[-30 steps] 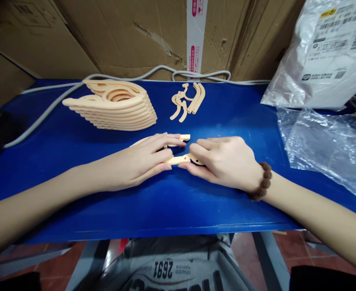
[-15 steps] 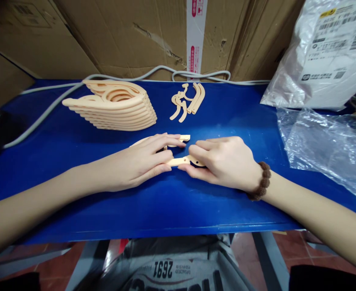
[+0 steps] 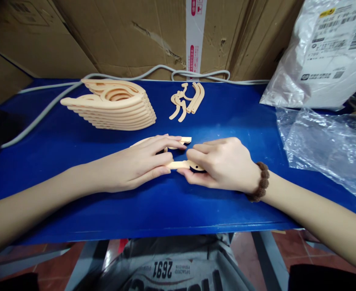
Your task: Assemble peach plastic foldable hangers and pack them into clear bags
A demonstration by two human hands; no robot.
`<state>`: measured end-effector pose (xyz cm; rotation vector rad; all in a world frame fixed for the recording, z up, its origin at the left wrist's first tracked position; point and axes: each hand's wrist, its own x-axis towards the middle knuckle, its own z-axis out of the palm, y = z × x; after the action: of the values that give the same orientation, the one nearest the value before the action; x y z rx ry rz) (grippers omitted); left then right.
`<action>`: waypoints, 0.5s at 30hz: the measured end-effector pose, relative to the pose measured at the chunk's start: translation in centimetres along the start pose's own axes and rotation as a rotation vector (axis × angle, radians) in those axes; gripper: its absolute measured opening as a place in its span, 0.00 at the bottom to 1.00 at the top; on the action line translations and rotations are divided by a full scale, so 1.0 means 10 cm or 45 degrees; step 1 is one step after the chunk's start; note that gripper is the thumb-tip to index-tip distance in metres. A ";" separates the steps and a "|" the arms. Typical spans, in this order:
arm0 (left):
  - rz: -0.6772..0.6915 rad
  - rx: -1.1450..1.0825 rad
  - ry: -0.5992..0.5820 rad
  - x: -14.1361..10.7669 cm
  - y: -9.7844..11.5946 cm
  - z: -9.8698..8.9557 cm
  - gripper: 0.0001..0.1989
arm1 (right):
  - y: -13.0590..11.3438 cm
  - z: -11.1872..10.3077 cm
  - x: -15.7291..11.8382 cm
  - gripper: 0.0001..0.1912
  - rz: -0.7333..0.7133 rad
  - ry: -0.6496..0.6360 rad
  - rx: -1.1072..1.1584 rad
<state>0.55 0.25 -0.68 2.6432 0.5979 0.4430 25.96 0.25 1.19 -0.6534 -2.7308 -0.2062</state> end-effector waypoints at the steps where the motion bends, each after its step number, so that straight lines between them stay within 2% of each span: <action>1: 0.005 -0.010 -0.005 0.00 0.00 0.00 0.14 | 0.00 0.00 0.00 0.20 -0.004 -0.008 0.015; 5: -0.047 -0.079 0.008 0.00 0.00 -0.02 0.12 | -0.03 -0.02 0.00 0.20 -0.067 -0.054 0.131; 10: -0.156 -0.165 0.150 -0.01 -0.05 -0.03 0.08 | -0.05 -0.06 0.00 0.23 -0.158 -0.159 0.315; 15: -0.178 -0.239 0.244 -0.01 -0.14 -0.02 0.12 | 0.00 -0.04 0.03 0.27 -0.139 -0.177 0.380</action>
<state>-0.09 1.39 -1.12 2.3803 0.7549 0.6800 25.82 0.23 1.65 -0.4509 -2.8493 0.2271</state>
